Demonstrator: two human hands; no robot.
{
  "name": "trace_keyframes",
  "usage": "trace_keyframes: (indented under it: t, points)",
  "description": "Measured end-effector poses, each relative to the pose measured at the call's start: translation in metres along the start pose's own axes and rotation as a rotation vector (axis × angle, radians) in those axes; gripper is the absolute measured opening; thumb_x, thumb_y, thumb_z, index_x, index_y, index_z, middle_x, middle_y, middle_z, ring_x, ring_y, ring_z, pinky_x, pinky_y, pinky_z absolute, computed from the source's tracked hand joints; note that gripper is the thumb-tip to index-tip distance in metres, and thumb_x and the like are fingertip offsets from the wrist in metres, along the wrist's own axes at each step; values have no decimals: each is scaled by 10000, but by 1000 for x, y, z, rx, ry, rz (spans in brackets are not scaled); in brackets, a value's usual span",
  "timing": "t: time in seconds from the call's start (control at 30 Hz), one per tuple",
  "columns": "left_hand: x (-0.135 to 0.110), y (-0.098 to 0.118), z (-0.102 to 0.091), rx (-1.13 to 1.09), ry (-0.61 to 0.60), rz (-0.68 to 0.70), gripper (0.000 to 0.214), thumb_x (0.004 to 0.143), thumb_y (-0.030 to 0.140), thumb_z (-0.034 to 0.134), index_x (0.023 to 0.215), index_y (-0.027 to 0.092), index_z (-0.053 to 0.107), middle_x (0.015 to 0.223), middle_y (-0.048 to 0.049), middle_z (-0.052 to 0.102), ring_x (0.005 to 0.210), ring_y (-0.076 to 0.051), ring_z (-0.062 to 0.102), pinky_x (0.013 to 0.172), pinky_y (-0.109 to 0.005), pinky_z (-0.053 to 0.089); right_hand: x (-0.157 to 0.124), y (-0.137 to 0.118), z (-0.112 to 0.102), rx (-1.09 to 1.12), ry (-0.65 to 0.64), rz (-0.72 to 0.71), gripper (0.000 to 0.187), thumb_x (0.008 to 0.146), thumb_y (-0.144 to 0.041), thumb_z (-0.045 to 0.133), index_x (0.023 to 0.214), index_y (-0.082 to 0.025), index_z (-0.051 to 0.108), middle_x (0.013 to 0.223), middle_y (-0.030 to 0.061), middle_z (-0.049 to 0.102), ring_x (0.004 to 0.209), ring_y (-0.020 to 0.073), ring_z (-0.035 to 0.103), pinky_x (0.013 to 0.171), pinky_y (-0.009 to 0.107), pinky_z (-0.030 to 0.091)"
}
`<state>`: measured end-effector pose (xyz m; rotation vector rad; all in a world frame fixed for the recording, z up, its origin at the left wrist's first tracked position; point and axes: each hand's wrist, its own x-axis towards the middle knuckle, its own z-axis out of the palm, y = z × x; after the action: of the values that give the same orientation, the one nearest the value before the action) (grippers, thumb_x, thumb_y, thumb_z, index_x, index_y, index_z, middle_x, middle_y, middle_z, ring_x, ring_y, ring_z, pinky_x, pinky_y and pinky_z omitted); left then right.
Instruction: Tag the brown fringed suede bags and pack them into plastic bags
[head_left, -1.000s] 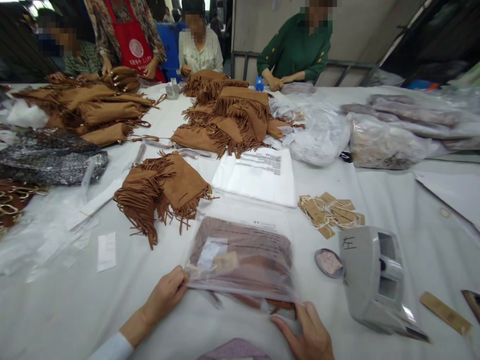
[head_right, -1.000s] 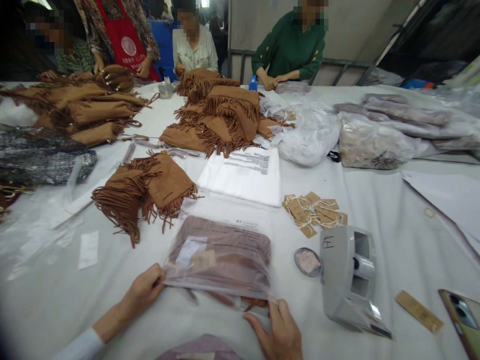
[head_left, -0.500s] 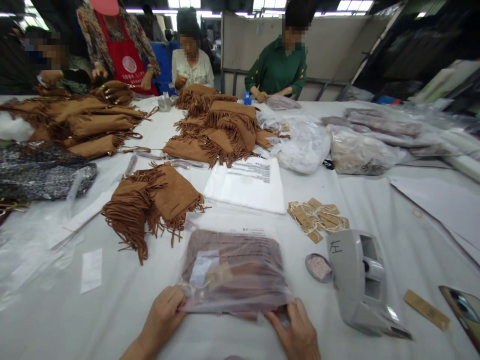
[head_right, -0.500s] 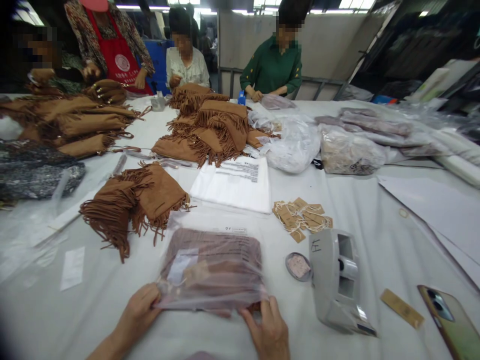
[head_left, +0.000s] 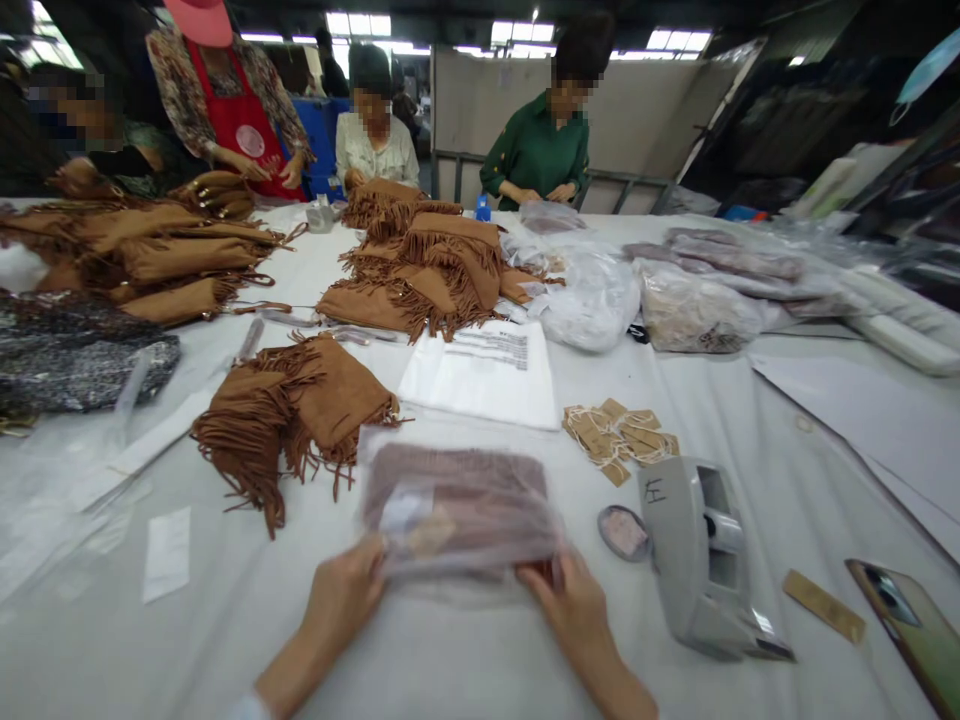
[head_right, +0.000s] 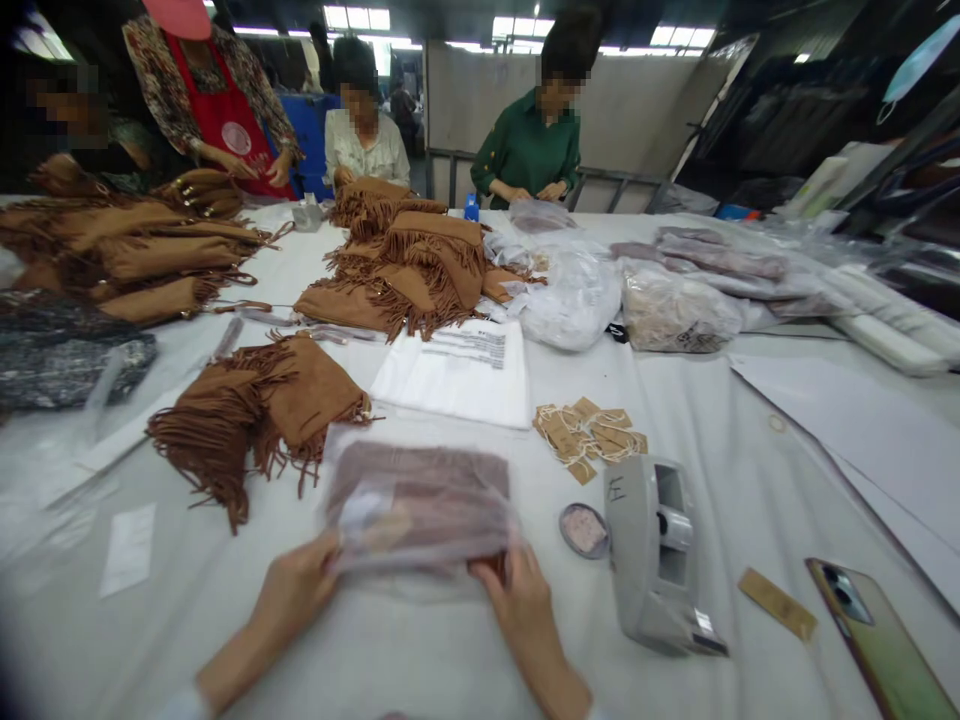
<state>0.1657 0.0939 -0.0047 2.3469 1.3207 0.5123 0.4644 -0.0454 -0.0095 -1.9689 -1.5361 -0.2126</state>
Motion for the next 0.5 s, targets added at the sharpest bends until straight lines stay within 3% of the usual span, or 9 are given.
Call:
trace_keyframes:
  t: [0.07, 0.13, 0.2, 0.33, 0.4, 0.5]
  points:
    - [38, 4, -5, 9, 40, -42, 106, 793, 158, 440, 716, 229, 458, 618, 29, 521, 577, -155, 539, 555, -239, 361, 46, 3, 1, 21, -20, 22, 363, 929, -484, 396, 891, -182, 593, 675, 32, 601, 565, 177, 570, 503, 288, 489]
    - [53, 1, -12, -33, 49, -38, 73, 795, 176, 471, 752, 230, 449, 629, 41, 506, 585, -148, 532, 571, -237, 385, 65, 8, -6, 36, -19, -27, 325, 963, -395, 355, 817, -194, 564, 672, 19, 552, 583, 158, 545, 541, 275, 474]
    - [41, -9, -16, -120, 51, -19, 21, 820, 215, 488, 833, 230, 480, 707, 28, 542, 643, -149, 553, 597, -238, 421, 54, 14, -15, 45, -38, -92, 284, 972, -323, 352, 812, -201, 553, 702, 19, 537, 629, 154, 550, 587, 273, 472]
    - [-11, -23, -12, -218, 116, 1, 122, 887, 291, 451, 945, 227, 538, 868, -18, 606, 792, -167, 597, 690, -263, 476, 3, 15, -27, 47, -116, -136, 244, 975, -258, 353, 1007, -185, 584, 763, 24, 553, 696, 144, 584, 663, 257, 497]
    - [-25, -20, -12, -193, 218, -75, 152, 894, 344, 467, 919, 223, 555, 823, -9, 603, 748, -161, 594, 688, -264, 475, -11, 12, -33, -4, -118, -136, 273, 977, -252, 350, 1038, -178, 606, 714, 7, 530, 620, 122, 574, 618, 224, 494]
    - [-30, -9, -14, -110, 366, -290, 213, 881, 429, 500, 876, 224, 557, 630, 48, 505, 556, -131, 523, 563, -234, 432, -20, 6, -43, -146, -23, -160, 289, 968, -274, 388, 990, -176, 659, 671, 4, 525, 500, 99, 537, 497, 204, 453]
